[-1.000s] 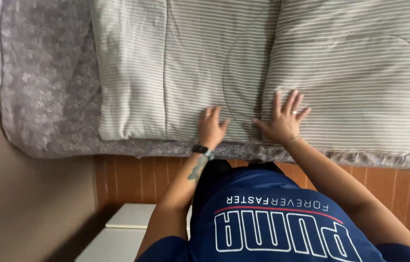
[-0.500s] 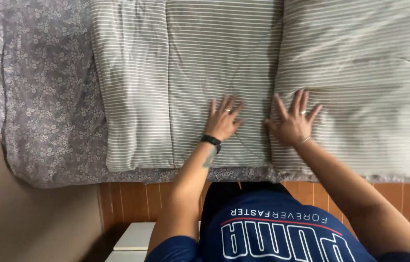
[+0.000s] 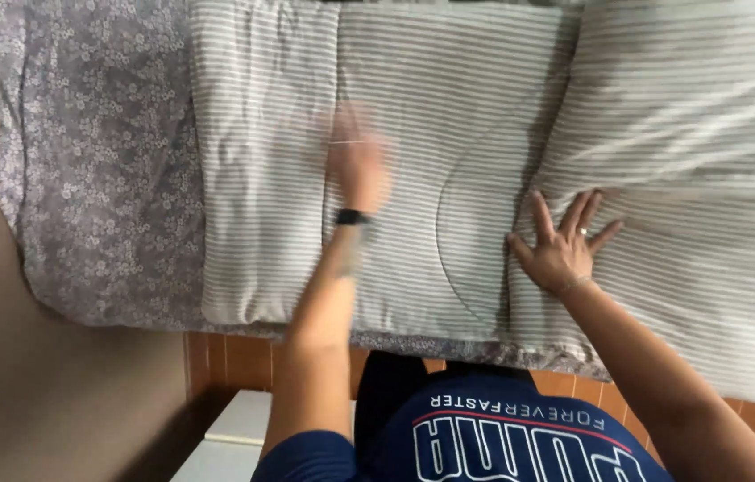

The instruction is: Folding a large patterned blanket on a bed by smoothing it out and making several folds.

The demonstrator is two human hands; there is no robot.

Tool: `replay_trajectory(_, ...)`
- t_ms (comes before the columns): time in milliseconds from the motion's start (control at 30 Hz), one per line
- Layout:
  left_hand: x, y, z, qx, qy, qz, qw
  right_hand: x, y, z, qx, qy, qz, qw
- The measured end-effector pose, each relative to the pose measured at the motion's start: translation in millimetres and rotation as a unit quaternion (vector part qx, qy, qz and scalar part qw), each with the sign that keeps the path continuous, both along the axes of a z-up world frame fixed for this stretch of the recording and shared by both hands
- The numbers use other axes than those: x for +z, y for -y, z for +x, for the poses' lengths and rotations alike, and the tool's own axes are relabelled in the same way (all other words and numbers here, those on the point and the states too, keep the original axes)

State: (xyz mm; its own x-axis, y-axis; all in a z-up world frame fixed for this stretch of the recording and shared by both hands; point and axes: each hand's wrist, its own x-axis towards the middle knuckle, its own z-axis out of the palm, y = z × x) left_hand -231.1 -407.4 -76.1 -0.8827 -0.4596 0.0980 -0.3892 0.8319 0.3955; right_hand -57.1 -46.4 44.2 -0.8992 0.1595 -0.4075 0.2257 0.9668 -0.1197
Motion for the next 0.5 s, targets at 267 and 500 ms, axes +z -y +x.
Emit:
replay_trajectory(267,-5,-70,-97,-0.586,0.018,0.026,0.810,-8,3,2,-0.016,-0.069,0.015,0.997)
replay_trajectory(500,41,202,-178,-0.306,0.087,-0.171,0.933,-5,28,-9,-0.057,-0.044,-0.005,0.997)
